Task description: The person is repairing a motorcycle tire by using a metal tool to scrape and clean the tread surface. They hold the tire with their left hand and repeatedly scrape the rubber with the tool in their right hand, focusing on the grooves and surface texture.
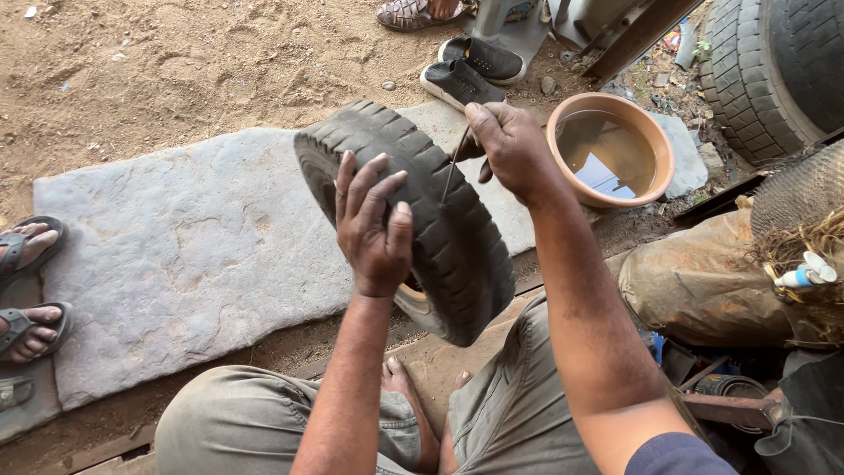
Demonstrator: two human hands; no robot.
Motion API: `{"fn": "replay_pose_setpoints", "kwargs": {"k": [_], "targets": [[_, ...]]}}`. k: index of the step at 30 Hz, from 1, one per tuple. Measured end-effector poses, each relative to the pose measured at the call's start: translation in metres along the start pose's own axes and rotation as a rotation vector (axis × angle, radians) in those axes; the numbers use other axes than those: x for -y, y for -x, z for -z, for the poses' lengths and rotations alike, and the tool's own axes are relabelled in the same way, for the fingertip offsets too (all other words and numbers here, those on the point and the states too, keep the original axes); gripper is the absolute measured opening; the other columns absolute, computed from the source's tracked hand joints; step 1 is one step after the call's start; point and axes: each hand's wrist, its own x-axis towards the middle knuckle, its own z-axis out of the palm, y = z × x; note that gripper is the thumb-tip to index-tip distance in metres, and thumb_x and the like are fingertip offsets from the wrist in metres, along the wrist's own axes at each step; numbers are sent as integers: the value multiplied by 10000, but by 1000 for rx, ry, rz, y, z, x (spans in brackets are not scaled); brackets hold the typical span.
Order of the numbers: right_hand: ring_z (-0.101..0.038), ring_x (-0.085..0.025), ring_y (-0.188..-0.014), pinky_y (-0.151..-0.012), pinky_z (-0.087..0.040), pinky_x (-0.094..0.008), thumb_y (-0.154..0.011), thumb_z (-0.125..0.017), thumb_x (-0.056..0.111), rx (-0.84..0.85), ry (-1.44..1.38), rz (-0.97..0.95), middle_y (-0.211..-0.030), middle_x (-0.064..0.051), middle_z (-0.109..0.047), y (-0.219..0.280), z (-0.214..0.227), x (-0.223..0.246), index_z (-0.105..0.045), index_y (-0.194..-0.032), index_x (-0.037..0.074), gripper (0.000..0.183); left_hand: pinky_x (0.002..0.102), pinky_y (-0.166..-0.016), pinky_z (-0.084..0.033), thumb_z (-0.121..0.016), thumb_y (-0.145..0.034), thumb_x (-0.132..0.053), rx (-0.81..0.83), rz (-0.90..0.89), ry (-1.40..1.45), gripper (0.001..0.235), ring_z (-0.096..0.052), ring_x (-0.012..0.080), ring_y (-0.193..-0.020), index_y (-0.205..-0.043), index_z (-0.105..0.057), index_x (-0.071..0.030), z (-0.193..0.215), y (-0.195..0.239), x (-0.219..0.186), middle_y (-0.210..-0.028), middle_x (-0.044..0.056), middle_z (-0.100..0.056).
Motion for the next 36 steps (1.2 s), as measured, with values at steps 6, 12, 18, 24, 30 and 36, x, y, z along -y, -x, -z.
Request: {"fn": "replay_pose_setpoints", "kwargs": {"k": [6, 12, 18, 24, 30, 36], "targets": [[-600, -118, -527, -483, -516, -271, -1062, -530, 354, -110, 231, 19, -725, -32, -720, 40, -14, 20, -688, -848, 13, 432, 485, -1335, -292, -546, -880, -151, 175, 15, 202, 328, -377, 347, -1580, -1129, -743, -69, 22, -10, 7, -1433, 90, -647], [-651, -106, -635, -592, -527, -285, -1065, -604, 380, -132, 265, 158, -689, -29, -686, 48, -20, -1, -696, -822, 16, 447, 496, -1349, -258, -516, -851, -142, 273, 77, 450, 383, -310, 330, -1623, -1138, -749, -38, 27, -9, 12, -1486, 123, -620], [-486, -73, -476, -431, -401, -265, -1015, -617, 482, -147, 6, -76, -618, 24, -543, 30, -26, -32, -609, -764, 52, 498, 500, -1360, -239, -513, -853, -151, 278, 138, 512, 400, -262, 320, -1641, -1156, -742, -27, 22, -12, 17, -1540, 125, -578], [-478, -49, -474, -427, -406, -236, -1011, -604, 515, -133, 2, -116, -614, 35, -547, 27, -25, -34, -598, -757, 87, 498, 505, -1364, -226, -520, -866, -162, 270, 148, 515, 388, -247, 314, -1646, -1153, -745, -27, 20, -13, 19, -1540, 125, -578], [-475, -47, -472, -422, -394, -237, -1002, -608, 521, -165, -22, -139, -609, 37, -542, 30, -31, -31, -598, -750, 99, 492, 508, -1371, -225, -527, -910, -184, 254, 132, 524, 363, -251, 313, -1650, -1162, -738, -32, 22, -9, 19, -1548, 123, -572], [-450, -63, -492, -437, -365, -238, -1030, -645, 498, -59, -137, 100, -605, 22, -521, 57, -29, -7, -554, -716, 105, 512, 516, -1377, -208, -514, -906, -188, 252, 127, 498, 369, -254, 324, -1651, -1159, -733, -31, 23, -8, 17, -1549, 134, -569]]}}
